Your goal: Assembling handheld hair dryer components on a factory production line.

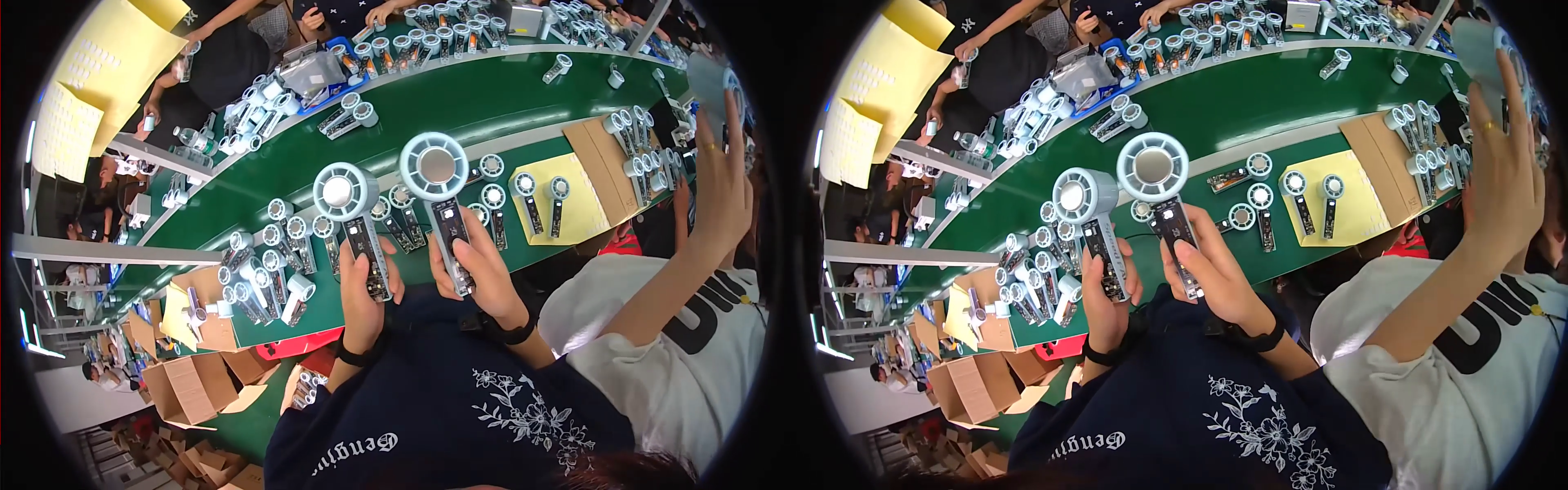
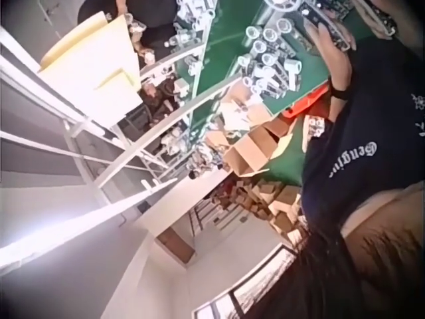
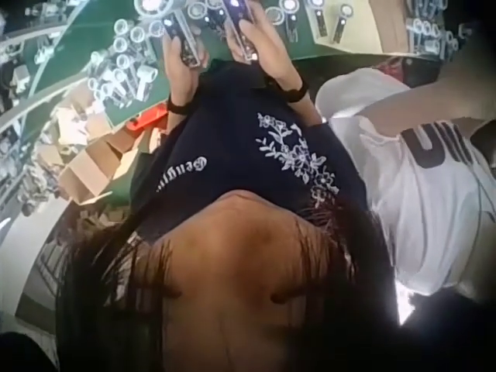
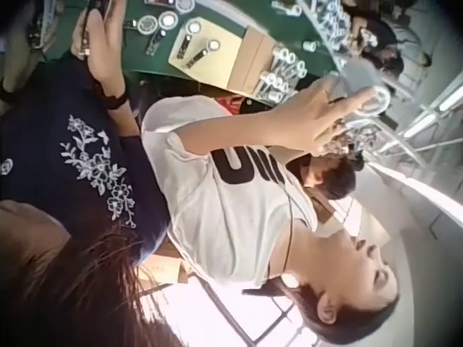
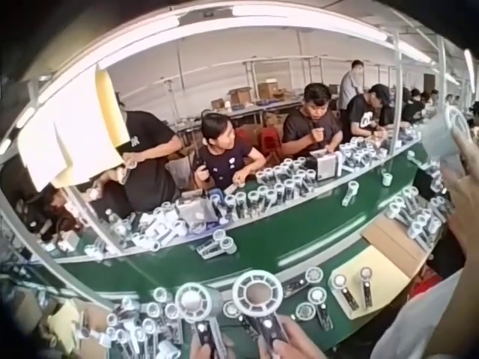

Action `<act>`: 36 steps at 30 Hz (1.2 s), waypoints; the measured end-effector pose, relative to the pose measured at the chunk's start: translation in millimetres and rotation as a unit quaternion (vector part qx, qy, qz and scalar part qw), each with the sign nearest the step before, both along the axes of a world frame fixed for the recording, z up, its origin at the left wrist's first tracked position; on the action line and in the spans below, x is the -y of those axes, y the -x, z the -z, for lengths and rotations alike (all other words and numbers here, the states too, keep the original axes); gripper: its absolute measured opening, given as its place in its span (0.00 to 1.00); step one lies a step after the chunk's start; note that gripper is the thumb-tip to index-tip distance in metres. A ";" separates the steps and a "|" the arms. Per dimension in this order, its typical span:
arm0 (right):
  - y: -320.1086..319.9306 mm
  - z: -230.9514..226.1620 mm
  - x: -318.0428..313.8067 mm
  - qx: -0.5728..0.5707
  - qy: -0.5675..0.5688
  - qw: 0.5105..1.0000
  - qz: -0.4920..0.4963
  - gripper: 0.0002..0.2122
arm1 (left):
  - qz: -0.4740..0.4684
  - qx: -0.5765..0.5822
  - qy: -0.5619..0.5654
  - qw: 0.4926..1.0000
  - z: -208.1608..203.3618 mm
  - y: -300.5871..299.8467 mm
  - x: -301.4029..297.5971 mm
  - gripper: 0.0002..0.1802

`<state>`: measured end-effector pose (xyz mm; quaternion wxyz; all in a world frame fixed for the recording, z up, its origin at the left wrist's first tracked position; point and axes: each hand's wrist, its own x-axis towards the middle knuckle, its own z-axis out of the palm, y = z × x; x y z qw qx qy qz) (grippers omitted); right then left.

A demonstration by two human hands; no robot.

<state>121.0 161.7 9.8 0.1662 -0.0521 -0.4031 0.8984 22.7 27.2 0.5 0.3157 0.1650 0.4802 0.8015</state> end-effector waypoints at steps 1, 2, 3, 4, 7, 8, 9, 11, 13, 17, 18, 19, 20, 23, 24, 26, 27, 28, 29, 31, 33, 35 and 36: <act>-1.4 1.2 -2.0 -0.001 0.001 1.000 0.006 0.16 | -0.003 0.000 0.002 1.000 0.8 -1.7 -1.8 0.17; -2.6 2.7 -3.8 -0.001 0.003 1.000 0.012 0.15 | -0.014 -0.002 0.002 1.000 2.2 -4.1 -4.2 0.17; -3.2 4.3 -4.3 -0.001 0.005 1.000 0.019 0.15 | -0.024 -0.005 0.002 1.000 3.5 -6.2 -6.2 0.18; -3.0 6.9 -3.4 0.001 0.008 1.000 0.015 0.15 | -0.034 -0.007 0.003 0.999 4.3 -7.3 -6.8 0.18; -0.4 17.7 -2.8 0.033 0.037 0.998 0.036 0.12 | -0.033 -0.003 0.007 0.999 6.4 -5.6 -9.3 0.18; 1.0 19.4 -2.2 0.034 0.040 0.998 0.034 0.12 | -0.031 0.000 0.008 0.999 6.8 -4.9 -9.0 0.19; 2.9 21.0 -1.3 0.034 0.039 0.998 0.028 0.12 | -0.034 0.000 0.011 0.999 6.7 -4.2 -8.1 0.19; 1.8 21.9 -1.4 0.040 0.036 0.998 0.026 0.12 | -0.023 -0.008 0.014 1.000 4.4 -4.7 -8.8 0.20; 0.3 20.4 -3.5 0.051 0.018 0.998 0.042 0.13 | -0.014 -0.010 0.017 1.000 4.1 -4.6 -10.0 0.20; -1.7 24.7 -7.3 0.072 -0.023 0.995 0.067 0.13 | -0.040 -0.006 0.018 0.999 6.8 -2.0 -8.5 0.20; -2.9 27.2 -9.1 0.076 -0.025 0.994 0.071 0.14 | -0.062 -0.027 0.042 0.997 8.3 -2.1 -8.5 0.18; -2.8 28.7 -9.7 0.081 -0.027 0.994 0.074 0.14 | -0.083 -0.049 0.066 0.993 9.7 -2.2 -8.6 0.17; -3.1 28.6 -10.3 0.083 -0.027 0.993 0.075 0.14 | -0.102 -0.069 0.089 0.988 10.5 -2.6 -10.0 0.15; -3.3 26.8 -11.3 0.099 -0.008 0.992 0.073 0.14 | -0.094 -0.054 0.086 0.990 11.8 -2.9 -11.8 0.16; -2.7 26.4 -11.5 0.101 -0.008 0.992 0.072 0.14 | -0.090 -0.047 0.085 0.991 12.3 -3.0 -12.5 0.16; 0.1 26.2 -10.2 0.100 -0.030 0.993 0.057 0.14 | -0.092 -0.048 0.083 0.991 13.8 -5.2 -14.5 0.16; 1.4 26.3 -9.2 0.099 -0.042 0.993 0.048 0.15 | -0.091 -0.051 0.079 0.991 14.6 -6.6 -15.6 0.16; 2.7 26.5 -8.0 0.101 -0.041 0.993 0.046 0.15 | -0.091 -0.053 0.075 0.992 15.4 -7.3 -15.7 0.16; 4.0 26.6 -6.3 0.103 -0.035 0.993 0.035 0.15 | -0.093 -0.051 0.077 0.991 16.1 -7.6 -14.9 0.16; 7.0 27.5 -4.3 0.105 -0.024 0.994 0.015 0.17 | -0.078 -0.040 0.062 0.994 18.1 -7.2 -13.8 0.16; 8.9 28.3 -2.8 0.102 -0.027 0.994 0.005 0.17 | -0.074 -0.034 0.054 0.995 20.3 -7.0 -11.2 0.16; 9.9 28.2 -1.0 0.092 -0.034 0.995 -0.010 0.18 | -0.057 -0.015 0.033 0.998 22.5 -7.2 -6.4 0.18; 10.2 27.6 -0.2 0.093 -0.035 0.995 -0.014 0.18 | -0.050 -0.006 0.021 0.999 23.0 -8.1 -4.3 0.19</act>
